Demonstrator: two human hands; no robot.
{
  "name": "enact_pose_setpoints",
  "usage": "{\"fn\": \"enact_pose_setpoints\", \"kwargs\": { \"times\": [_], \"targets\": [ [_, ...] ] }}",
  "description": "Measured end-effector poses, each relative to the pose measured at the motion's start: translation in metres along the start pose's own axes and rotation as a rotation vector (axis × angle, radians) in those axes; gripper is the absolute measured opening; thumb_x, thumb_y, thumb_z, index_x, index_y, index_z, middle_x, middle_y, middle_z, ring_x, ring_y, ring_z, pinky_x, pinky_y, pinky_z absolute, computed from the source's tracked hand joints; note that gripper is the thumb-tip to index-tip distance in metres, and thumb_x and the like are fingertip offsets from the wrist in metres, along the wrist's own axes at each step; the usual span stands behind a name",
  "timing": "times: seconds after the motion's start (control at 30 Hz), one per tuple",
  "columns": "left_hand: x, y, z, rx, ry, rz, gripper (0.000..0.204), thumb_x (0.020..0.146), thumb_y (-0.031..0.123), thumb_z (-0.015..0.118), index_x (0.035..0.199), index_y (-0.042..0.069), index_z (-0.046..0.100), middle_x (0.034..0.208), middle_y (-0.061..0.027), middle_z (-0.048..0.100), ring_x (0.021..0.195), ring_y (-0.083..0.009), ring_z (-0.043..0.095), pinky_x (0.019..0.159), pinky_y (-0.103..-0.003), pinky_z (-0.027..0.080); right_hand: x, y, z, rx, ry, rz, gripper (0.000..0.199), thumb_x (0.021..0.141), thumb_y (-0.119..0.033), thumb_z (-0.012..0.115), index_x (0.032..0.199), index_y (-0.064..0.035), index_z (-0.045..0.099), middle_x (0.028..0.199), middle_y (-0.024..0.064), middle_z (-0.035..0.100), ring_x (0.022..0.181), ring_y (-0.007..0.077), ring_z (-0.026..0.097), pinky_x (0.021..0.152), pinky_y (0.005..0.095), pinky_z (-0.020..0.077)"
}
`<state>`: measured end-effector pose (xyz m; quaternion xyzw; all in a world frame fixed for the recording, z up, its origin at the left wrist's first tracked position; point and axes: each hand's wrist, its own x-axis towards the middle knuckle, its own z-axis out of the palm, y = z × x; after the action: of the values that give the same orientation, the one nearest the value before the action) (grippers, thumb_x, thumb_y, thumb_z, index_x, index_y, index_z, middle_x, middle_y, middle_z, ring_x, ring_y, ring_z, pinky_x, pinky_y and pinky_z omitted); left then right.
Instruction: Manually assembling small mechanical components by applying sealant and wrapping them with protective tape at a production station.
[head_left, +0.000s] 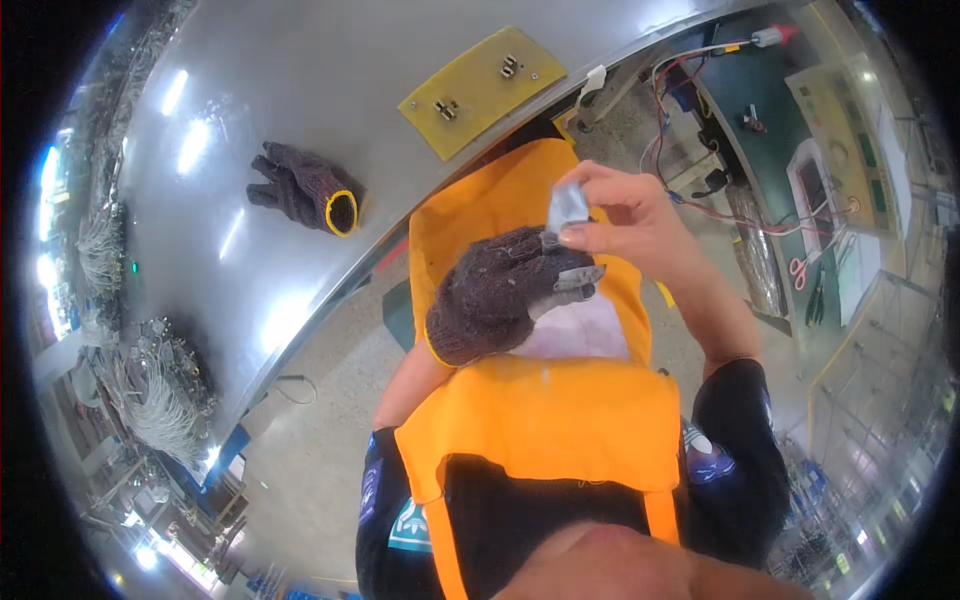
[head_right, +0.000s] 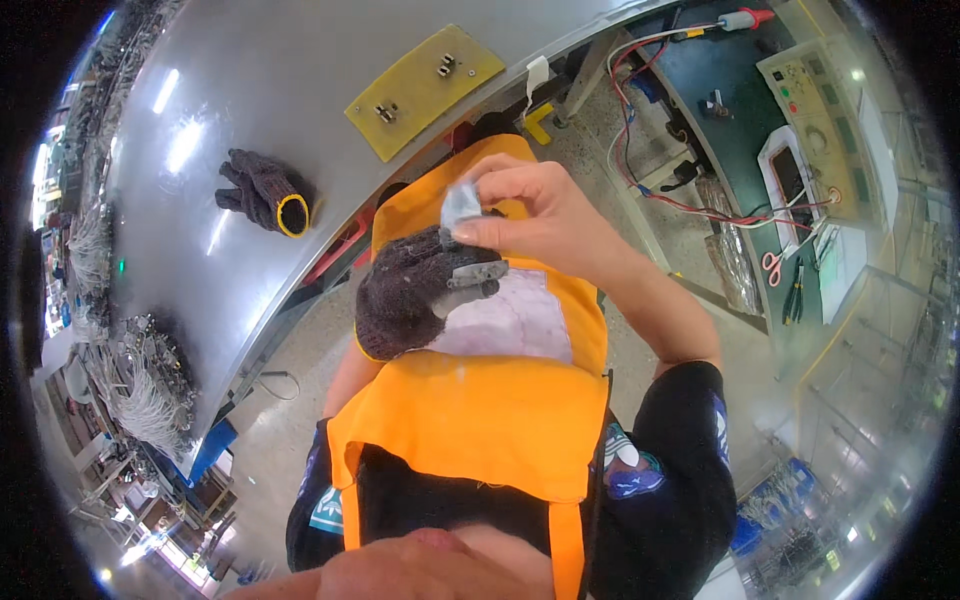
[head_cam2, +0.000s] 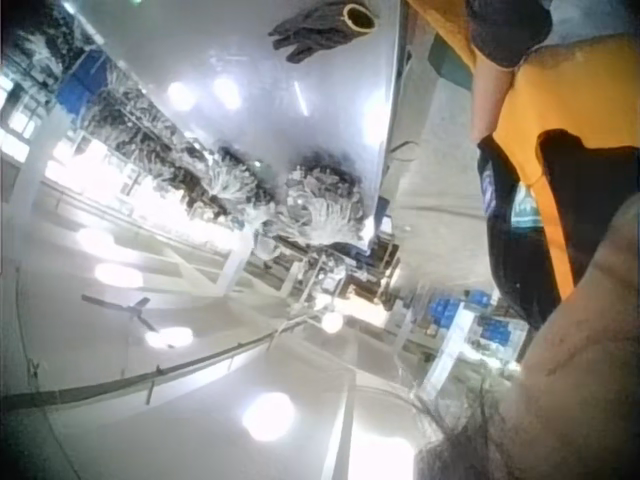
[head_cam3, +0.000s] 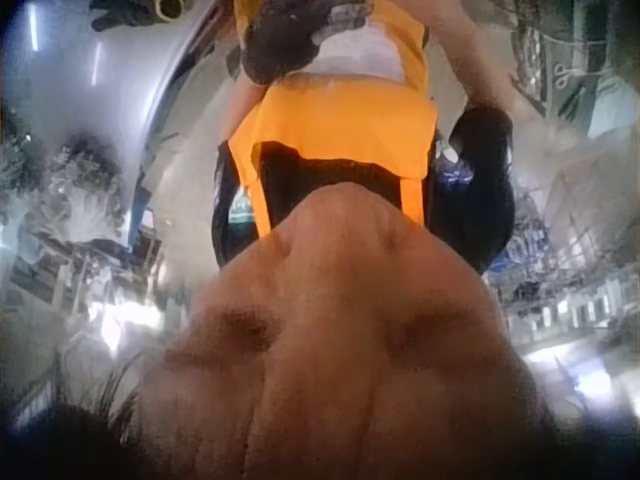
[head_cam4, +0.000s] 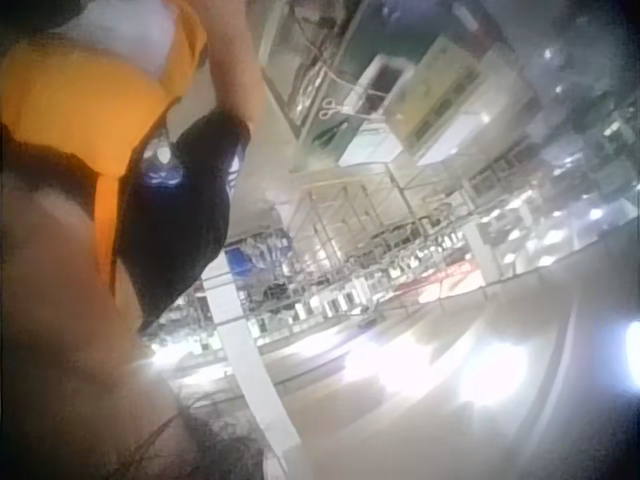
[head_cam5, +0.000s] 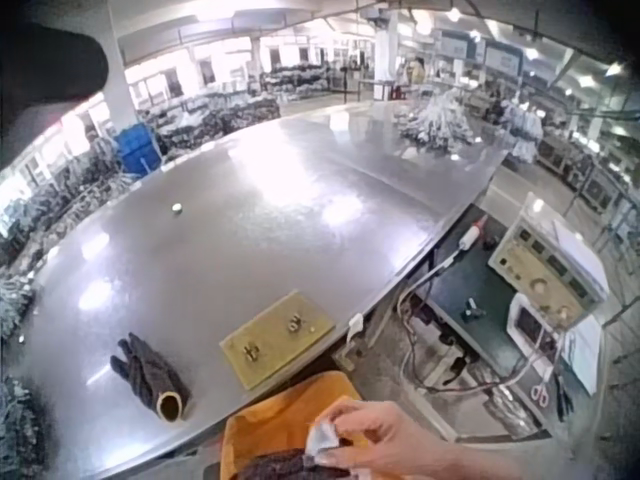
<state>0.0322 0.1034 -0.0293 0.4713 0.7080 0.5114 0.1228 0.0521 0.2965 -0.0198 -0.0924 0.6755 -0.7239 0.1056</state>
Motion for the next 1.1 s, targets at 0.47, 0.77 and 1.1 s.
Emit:
{"fn": "enact_pose_setpoints", "kwargs": {
  "times": [0.47,0.77,1.1],
  "targets": [
    [-0.011,-0.004,0.001,-0.048,0.091,-0.056,0.027,0.071,0.003,0.061,0.098,0.004,0.062,0.097,-0.0124,0.063,0.092,-0.0287,0.06,0.078,-0.034,0.048,-0.002,0.004,0.009,0.378,-0.094,0.286,0.064,0.057,-0.017,0.079,0.111,0.0029,0.051,0.1,0.0073,0.059,0.097,0.0169,0.055,0.09,0.0301,0.0393],
    [-0.019,-0.015,0.005,-0.05,0.066,-0.043,0.037,0.067,0.004,0.062,0.103,0.008,0.061,0.098,-0.0143,0.061,0.09,-0.0315,0.059,0.077,-0.034,0.047,-0.004,0.007,0.012,0.464,-0.06,0.416,0.037,0.063,-0.004,0.074,0.096,-0.0008,0.057,0.095,0.0043,0.059,0.086,0.0126,0.057,0.079,0.0251,0.0451],
    [-0.022,0.001,0.001,-0.36,-0.044,-0.241,0.03,0.067,0.002,0.06,0.097,0.004,0.063,0.096,-0.0132,0.062,0.088,-0.0276,0.061,0.077,-0.032,0.047,-0.011,0.007,0.015,-0.317,0.015,-0.348,0.027,0.069,0.007,0.066,0.067,-0.0054,0.042,0.077,0.0082,0.06,0.082,0.0206,0.051,0.07,0.03,0.0427]
  ]
}}
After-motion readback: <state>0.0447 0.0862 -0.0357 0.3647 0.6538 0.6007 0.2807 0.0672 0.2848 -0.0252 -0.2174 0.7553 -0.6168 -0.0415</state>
